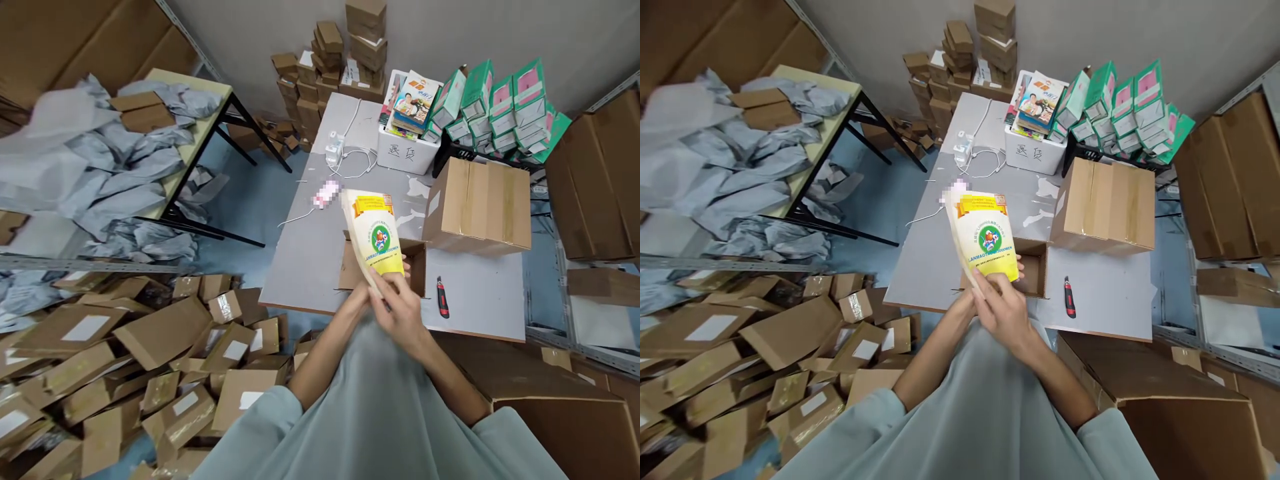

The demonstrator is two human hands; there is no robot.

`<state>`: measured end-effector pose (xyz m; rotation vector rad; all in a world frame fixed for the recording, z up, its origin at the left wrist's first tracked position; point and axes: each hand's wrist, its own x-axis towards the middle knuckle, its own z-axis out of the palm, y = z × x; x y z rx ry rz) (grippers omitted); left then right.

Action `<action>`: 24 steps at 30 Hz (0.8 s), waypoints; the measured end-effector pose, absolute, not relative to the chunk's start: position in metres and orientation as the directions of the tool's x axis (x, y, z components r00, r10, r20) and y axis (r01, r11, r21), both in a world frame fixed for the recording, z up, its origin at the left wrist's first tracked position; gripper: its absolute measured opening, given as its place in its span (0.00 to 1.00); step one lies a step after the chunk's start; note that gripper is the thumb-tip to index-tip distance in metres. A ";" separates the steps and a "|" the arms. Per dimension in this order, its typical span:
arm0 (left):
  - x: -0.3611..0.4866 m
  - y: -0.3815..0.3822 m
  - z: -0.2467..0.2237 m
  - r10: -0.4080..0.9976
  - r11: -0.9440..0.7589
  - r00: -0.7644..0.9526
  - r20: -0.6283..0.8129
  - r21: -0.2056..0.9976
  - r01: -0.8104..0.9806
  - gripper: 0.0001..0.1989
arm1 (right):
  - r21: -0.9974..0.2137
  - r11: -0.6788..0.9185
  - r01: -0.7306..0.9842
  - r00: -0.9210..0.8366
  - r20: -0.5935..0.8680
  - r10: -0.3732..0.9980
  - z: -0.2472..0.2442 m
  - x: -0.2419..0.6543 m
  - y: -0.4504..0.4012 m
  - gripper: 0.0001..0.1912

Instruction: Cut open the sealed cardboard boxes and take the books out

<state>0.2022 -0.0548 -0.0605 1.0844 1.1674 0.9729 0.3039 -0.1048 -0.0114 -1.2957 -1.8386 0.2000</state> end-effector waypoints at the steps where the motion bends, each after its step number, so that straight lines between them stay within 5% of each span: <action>1: 0.205 -0.039 -0.061 0.958 0.232 0.187 -0.217 0.971 -0.061 0.25 | -0.603 0.428 0.674 -0.045 0.545 0.837 -0.011 0.310 -0.103 0.29; 6: 0.201 -0.007 -0.053 0.961 0.255 0.176 -0.214 0.931 -0.261 0.31 | -0.747 0.236 0.621 0.290 0.499 0.817 -0.015 0.344 -0.093 0.22; 13: 0.200 -0.004 -0.035 0.974 0.180 0.178 -0.138 0.952 -0.247 0.26 | -0.958 -0.038 0.283 0.509 0.117 0.853 -0.027 0.380 -0.069 0.22; 24: 0.180 0.088 -0.040 0.975 0.162 0.170 -0.142 0.980 -0.114 0.33 | -0.985 -0.170 0.032 0.295 -0.153 0.943 -0.026 0.405 0.021 0.31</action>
